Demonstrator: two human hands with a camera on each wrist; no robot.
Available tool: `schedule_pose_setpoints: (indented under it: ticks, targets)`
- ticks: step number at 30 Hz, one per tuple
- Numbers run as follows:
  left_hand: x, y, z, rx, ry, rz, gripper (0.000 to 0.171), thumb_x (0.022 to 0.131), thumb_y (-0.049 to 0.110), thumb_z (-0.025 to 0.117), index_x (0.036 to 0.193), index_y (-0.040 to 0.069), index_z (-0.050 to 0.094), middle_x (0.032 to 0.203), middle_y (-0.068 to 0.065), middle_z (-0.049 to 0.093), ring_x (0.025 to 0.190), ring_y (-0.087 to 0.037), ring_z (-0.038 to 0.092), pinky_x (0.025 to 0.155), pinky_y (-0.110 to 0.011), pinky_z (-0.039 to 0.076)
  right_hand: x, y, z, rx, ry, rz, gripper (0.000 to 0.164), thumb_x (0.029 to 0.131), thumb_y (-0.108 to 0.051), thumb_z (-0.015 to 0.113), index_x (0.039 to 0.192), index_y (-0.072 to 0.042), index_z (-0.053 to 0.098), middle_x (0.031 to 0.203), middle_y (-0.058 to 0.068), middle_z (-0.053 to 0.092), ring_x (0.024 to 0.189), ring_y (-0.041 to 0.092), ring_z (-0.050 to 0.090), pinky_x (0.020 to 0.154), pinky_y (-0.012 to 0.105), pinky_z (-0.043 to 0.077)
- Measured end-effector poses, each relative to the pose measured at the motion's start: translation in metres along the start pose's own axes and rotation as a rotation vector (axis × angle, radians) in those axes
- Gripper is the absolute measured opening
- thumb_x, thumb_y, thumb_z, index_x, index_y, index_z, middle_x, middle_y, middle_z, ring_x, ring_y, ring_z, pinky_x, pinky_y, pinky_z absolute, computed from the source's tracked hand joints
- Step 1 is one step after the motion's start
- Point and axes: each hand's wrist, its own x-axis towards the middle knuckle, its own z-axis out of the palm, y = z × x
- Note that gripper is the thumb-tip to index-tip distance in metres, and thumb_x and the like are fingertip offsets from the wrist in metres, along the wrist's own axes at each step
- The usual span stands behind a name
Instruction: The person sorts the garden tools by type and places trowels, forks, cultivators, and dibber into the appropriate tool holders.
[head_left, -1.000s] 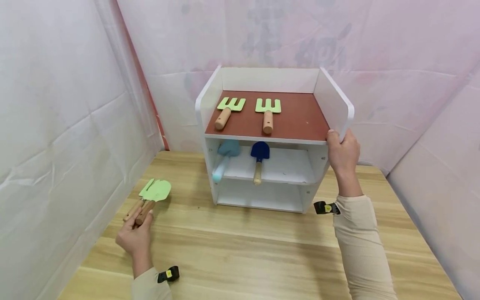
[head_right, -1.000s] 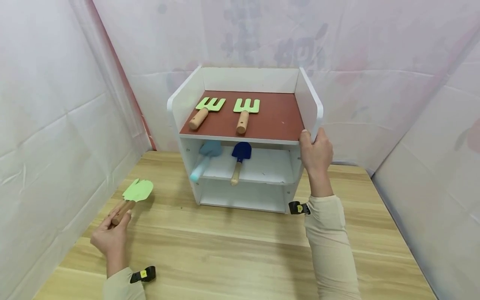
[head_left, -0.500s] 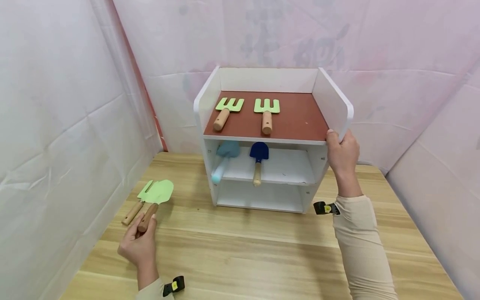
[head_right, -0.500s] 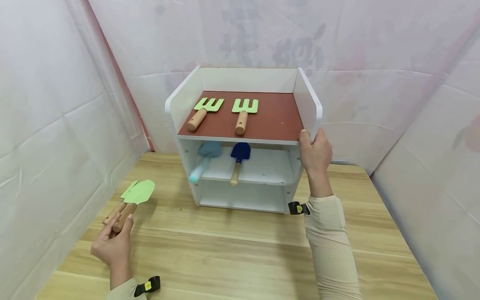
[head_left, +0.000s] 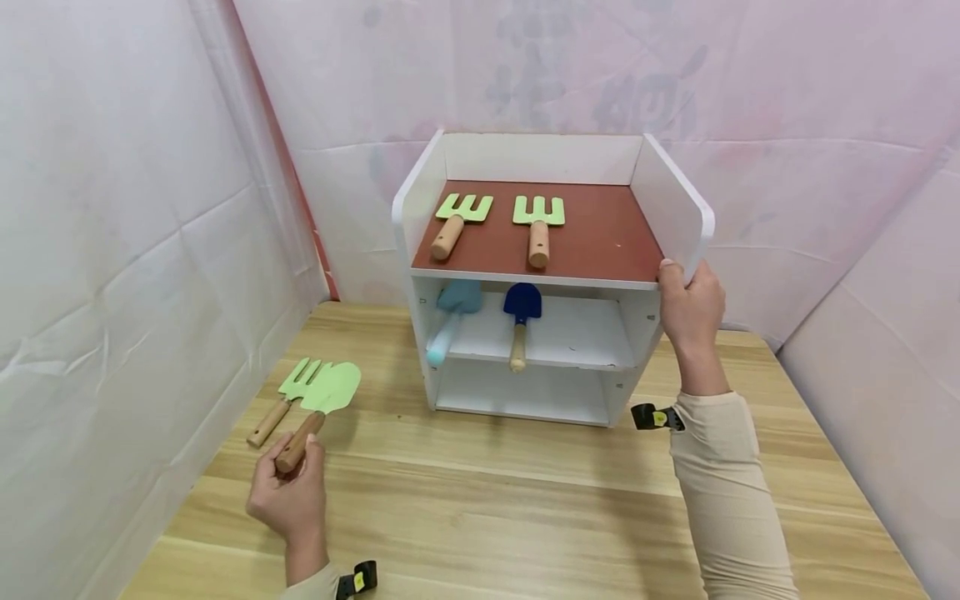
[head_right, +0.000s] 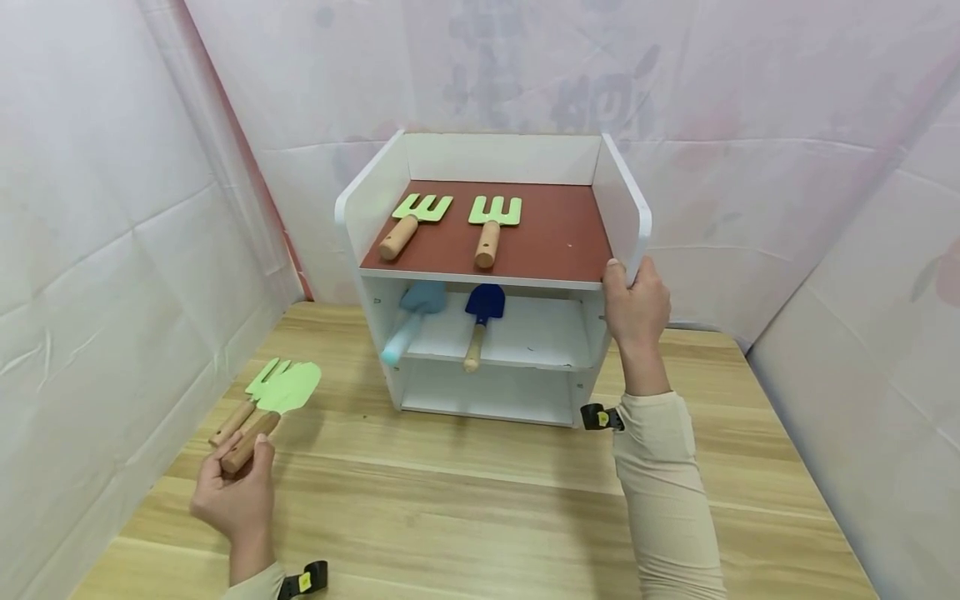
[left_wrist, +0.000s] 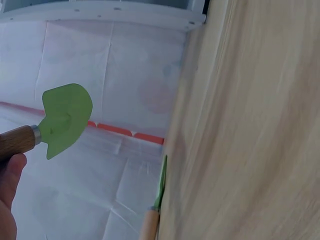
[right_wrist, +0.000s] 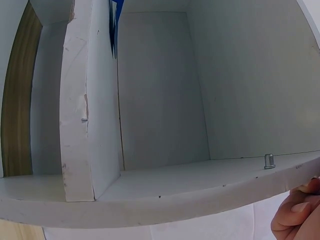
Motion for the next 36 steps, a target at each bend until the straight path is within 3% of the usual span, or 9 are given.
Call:
schedule_pose_setpoints:
  ticks: [5,8,11,16,19,25,31,36]
  targets:
    - [-0.006,-0.008,0.002,0.016,-0.006,0.069,0.022,0.065,-0.013,0.072,0.086,-0.016,0.066,0.076,-0.010,0.064,0.065,0.008,0.057,0.057,-0.007,0.045,0.000,0.000,0.000,0.001,0.000,-0.004,0.032,0.088,-0.031,0.042,0.083,-0.001,0.053,0.091,0.020,0.061,0.079,0.030,0.050,0.064,0.043,0.035]
    - [-0.010,-0.014,0.004,0.012,0.009,0.122,0.022,0.064,-0.014,0.072,0.085,-0.016,0.065,0.075,-0.014,0.064,0.064,0.008,0.056,0.057,-0.006,0.044,0.000,0.000,0.000,0.000,0.005,-0.012,0.030,0.088,-0.031,0.043,0.079,-0.004,0.051,0.087,0.020,0.059,0.077,0.030,0.048,0.064,0.043,0.034]
    - [-0.013,-0.007,0.008,-0.013,0.036,0.197,0.019,0.064,-0.012,0.070,0.082,-0.016,0.063,0.071,-0.017,0.061,0.059,0.007,0.051,0.053,-0.004,0.039,0.000,0.000,0.000,0.000,0.009,-0.015,0.028,0.087,-0.030,0.043,0.077,-0.005,0.050,0.085,0.020,0.058,0.076,0.031,0.048,0.063,0.043,0.033]
    - [-0.017,0.016,0.014,-0.058,0.072,0.306,0.019,0.065,-0.005,0.066,0.080,-0.015,0.060,0.068,-0.026,0.056,0.055,0.007,0.031,0.051,-0.007,0.024,0.000,0.000,0.000,-0.002,0.017,-0.007,0.029,0.087,-0.030,0.043,0.077,-0.005,0.051,0.085,0.021,0.058,0.077,0.034,0.048,0.064,0.045,0.033]
    - [-0.019,0.022,0.018,-0.098,0.074,0.314,0.019,0.066,-0.005,0.065,0.081,-0.014,0.060,0.070,-0.026,0.056,0.055,0.005,0.028,0.050,-0.009,0.023,0.000,0.000,0.000,0.002,0.019,-0.005,0.029,0.087,-0.030,0.043,0.079,-0.003,0.052,0.087,0.021,0.059,0.078,0.034,0.049,0.065,0.045,0.033]
    - [-0.023,0.029,0.022,-0.200,0.062,0.300,0.018,0.066,-0.009,0.065,0.082,-0.015,0.059,0.077,-0.022,0.059,0.061,0.002,0.041,0.053,-0.006,0.030,0.000,0.000,0.001,0.006,0.021,-0.002,0.029,0.087,-0.030,0.044,0.080,-0.003,0.053,0.088,0.021,0.059,0.080,0.034,0.050,0.066,0.044,0.034]
    - [-0.026,0.040,0.025,-0.285,0.030,0.291,0.017,0.067,-0.011,0.065,0.081,-0.016,0.058,0.081,-0.022,0.059,0.074,-0.008,0.056,0.061,-0.013,0.042,0.000,0.000,0.001,0.002,0.021,-0.003,0.029,0.088,-0.030,0.043,0.080,-0.004,0.053,0.088,0.020,0.060,0.078,0.030,0.049,0.064,0.042,0.034]
    - [-0.027,0.047,0.028,-0.330,0.012,0.274,0.017,0.067,-0.011,0.065,0.081,-0.015,0.056,0.080,-0.023,0.057,0.074,-0.012,0.055,0.063,-0.017,0.043,0.000,-0.001,0.002,0.001,0.014,-0.005,0.028,0.088,-0.030,0.043,0.080,-0.005,0.053,0.088,0.019,0.060,0.077,0.028,0.049,0.063,0.040,0.034]
